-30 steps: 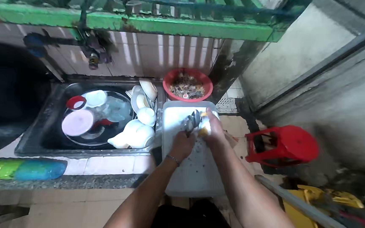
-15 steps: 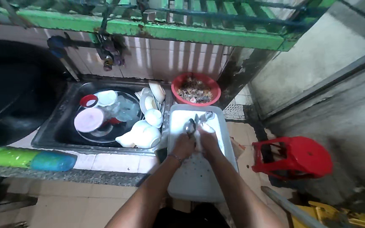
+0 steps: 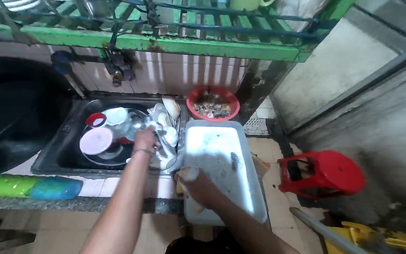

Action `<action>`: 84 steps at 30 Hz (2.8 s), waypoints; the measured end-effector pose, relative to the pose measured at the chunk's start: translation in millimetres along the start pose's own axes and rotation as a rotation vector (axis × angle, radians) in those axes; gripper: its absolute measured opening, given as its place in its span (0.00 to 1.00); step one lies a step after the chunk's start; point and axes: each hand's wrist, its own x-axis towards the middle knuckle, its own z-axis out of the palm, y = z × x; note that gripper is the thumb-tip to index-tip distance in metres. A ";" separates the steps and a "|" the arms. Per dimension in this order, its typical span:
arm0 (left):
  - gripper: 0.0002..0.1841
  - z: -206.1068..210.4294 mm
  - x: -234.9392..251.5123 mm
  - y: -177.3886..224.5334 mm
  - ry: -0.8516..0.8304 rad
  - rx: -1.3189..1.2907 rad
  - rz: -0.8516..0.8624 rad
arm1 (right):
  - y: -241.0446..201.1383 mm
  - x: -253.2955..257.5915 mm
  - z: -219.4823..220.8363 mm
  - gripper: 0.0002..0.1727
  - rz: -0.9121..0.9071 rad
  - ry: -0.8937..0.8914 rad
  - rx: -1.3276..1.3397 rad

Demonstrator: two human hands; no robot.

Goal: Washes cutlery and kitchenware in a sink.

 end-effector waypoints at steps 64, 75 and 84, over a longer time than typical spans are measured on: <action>0.20 67.9 -124.7 -55.0 -0.652 0.465 0.095 | 31.6 41.9 -68.5 0.19 -0.170 0.680 0.505; 0.17 62.6 -87.6 -26.6 -0.377 0.528 0.271 | 11.5 -0.7 -44.3 0.13 0.001 0.189 0.185; 0.19 61.7 -124.6 -26.6 -0.298 1.044 0.586 | -7.5 33.7 -76.2 0.26 -0.128 0.543 0.308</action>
